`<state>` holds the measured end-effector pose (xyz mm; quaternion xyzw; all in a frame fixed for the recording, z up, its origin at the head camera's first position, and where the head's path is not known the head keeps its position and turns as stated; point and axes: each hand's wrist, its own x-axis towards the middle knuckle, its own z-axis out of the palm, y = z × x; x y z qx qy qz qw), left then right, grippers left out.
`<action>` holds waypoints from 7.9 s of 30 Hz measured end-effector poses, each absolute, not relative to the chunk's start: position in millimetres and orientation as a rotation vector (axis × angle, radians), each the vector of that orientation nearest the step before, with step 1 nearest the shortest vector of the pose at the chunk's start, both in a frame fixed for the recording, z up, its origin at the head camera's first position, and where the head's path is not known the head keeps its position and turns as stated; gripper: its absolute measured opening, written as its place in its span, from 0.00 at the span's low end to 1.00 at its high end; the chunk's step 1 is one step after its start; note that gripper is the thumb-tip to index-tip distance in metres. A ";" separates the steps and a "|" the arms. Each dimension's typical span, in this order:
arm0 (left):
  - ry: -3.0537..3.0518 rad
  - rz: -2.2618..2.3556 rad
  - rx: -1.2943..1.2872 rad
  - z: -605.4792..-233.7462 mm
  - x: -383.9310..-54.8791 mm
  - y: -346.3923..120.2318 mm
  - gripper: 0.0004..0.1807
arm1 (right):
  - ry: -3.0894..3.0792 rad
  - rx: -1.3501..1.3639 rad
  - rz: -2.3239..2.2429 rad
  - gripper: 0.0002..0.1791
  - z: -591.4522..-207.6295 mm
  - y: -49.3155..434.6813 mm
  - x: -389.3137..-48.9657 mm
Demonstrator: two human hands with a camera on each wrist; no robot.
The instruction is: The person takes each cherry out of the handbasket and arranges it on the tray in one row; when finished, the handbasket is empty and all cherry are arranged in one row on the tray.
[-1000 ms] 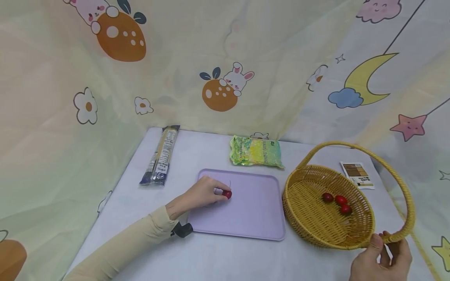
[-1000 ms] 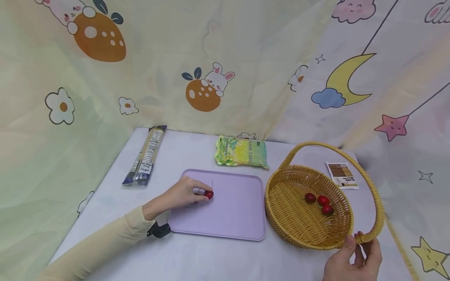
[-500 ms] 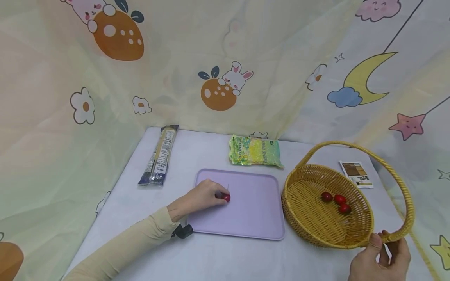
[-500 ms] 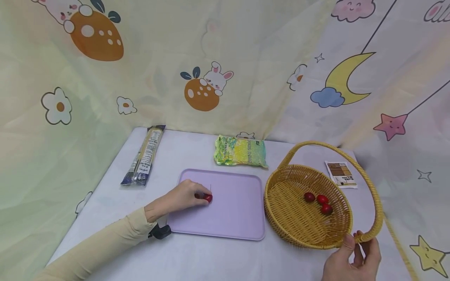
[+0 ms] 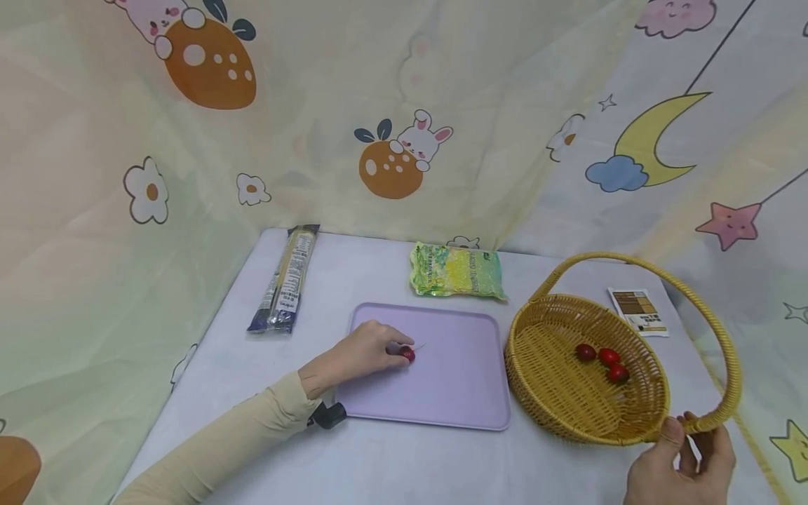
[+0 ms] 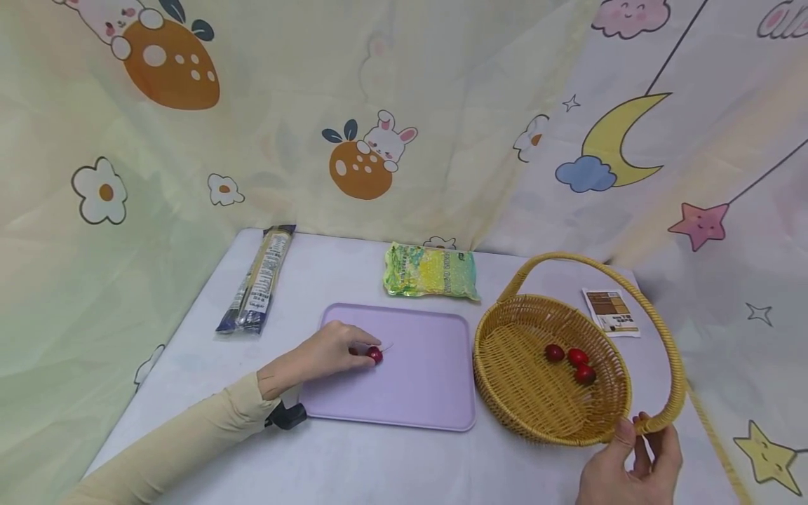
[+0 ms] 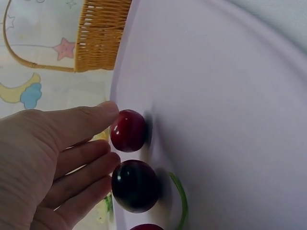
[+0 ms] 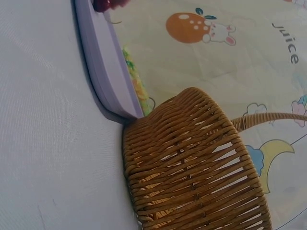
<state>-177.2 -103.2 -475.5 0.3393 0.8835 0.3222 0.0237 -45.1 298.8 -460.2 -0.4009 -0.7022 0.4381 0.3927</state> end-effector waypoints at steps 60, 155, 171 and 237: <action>2.163 1.513 1.012 -428.2 -231.8 103.4 0.21 | -1.736 -0.814 0.984 0.25 -453.7 293.9 -49.6; 2.369 1.181 0.983 -453.6 -269.2 189.9 0.11 | -1.713 -0.667 0.930 0.20 -455.3 292.0 -49.4; 2.325 1.352 0.894 -426.7 -256.9 78.6 0.09 | -1.866 -1.009 0.982 0.27 -458.7 295.8 -49.7; 2.601 0.835 1.022 -471.6 -222.0 -61.0 0.14 | -1.887 -1.067 1.034 0.28 -459.9 297.7 -47.4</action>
